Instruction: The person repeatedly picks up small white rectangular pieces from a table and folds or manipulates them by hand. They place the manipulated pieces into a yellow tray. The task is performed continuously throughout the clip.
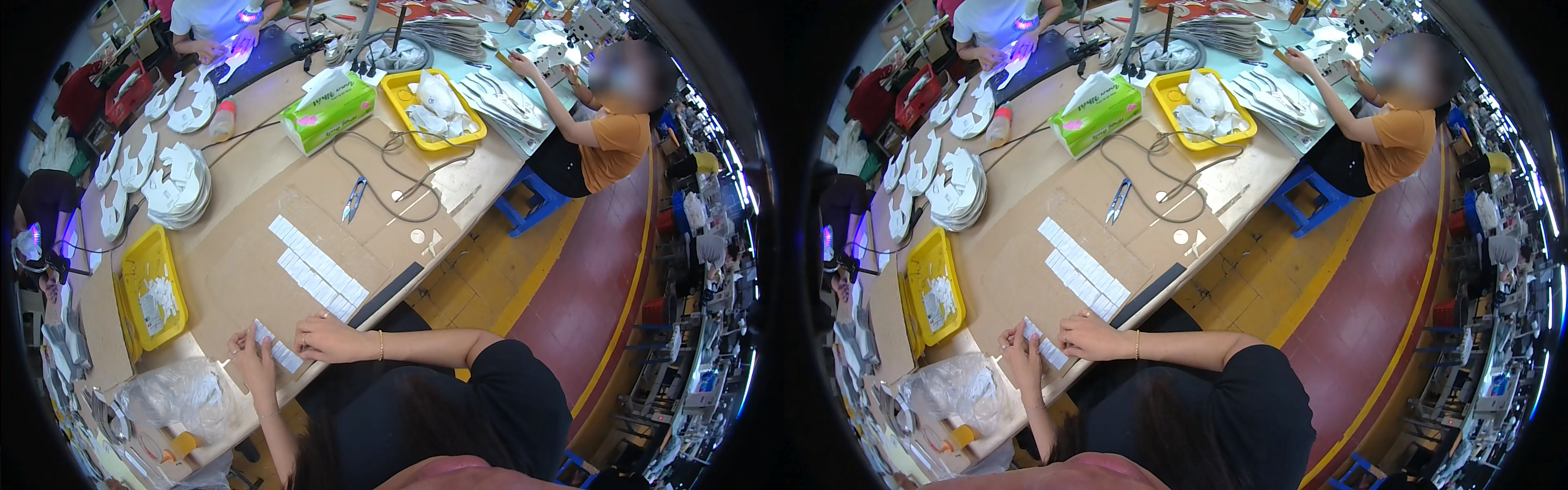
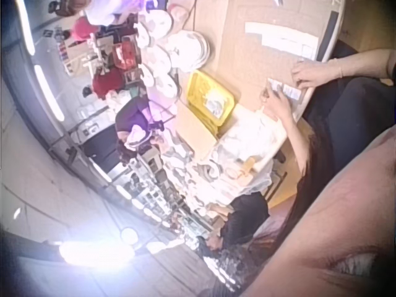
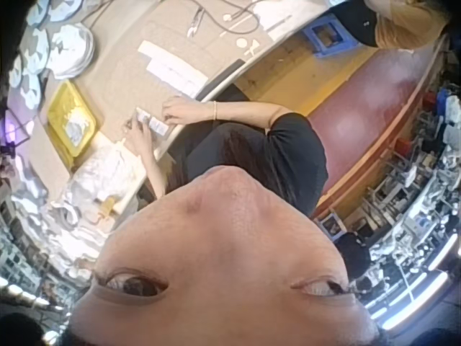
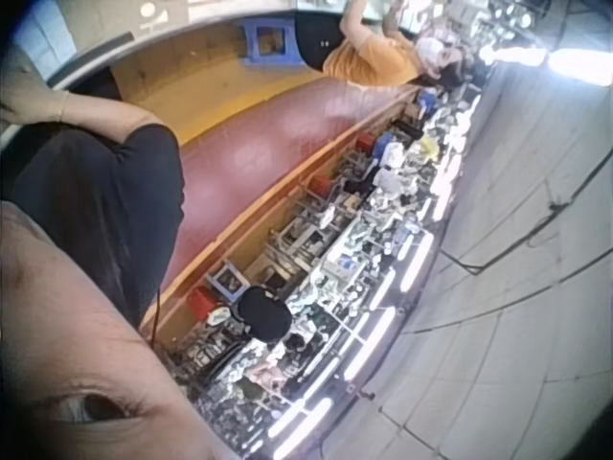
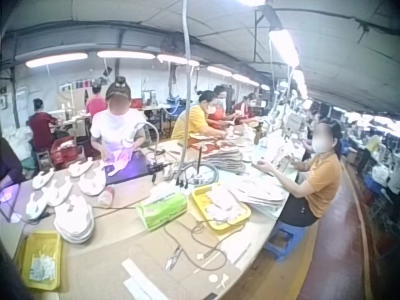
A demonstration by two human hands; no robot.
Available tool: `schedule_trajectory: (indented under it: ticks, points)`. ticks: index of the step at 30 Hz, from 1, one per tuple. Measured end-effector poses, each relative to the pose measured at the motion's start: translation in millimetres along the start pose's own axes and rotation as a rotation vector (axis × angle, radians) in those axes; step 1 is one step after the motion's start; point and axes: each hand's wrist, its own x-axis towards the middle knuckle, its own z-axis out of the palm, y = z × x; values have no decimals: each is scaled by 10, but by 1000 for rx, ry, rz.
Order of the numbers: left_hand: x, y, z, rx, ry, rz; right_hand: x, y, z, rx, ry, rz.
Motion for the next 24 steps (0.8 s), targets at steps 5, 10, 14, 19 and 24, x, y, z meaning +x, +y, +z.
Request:
schedule_trajectory:
  ticks: [5, 10, 14, 19, 24]
  points:
    - [-36, 46, -22, -32, -1, -4, 23, -5, -5, 28, 32, 19]
    - [4, 84, 11, -72, 88, -41, 54, 15, -20, 82, -10, 48]
    - [112, 37, 42, -87, 84, -86, 58, 24, -16, 59, -7, 36]
    - [185, 18, 25, -89, 74, -51, 56, 38, 1, 34, -31, 54]
    - [229, 43, 12, -79, 81, -45, 78, 40, -2, 58, -20, 45]
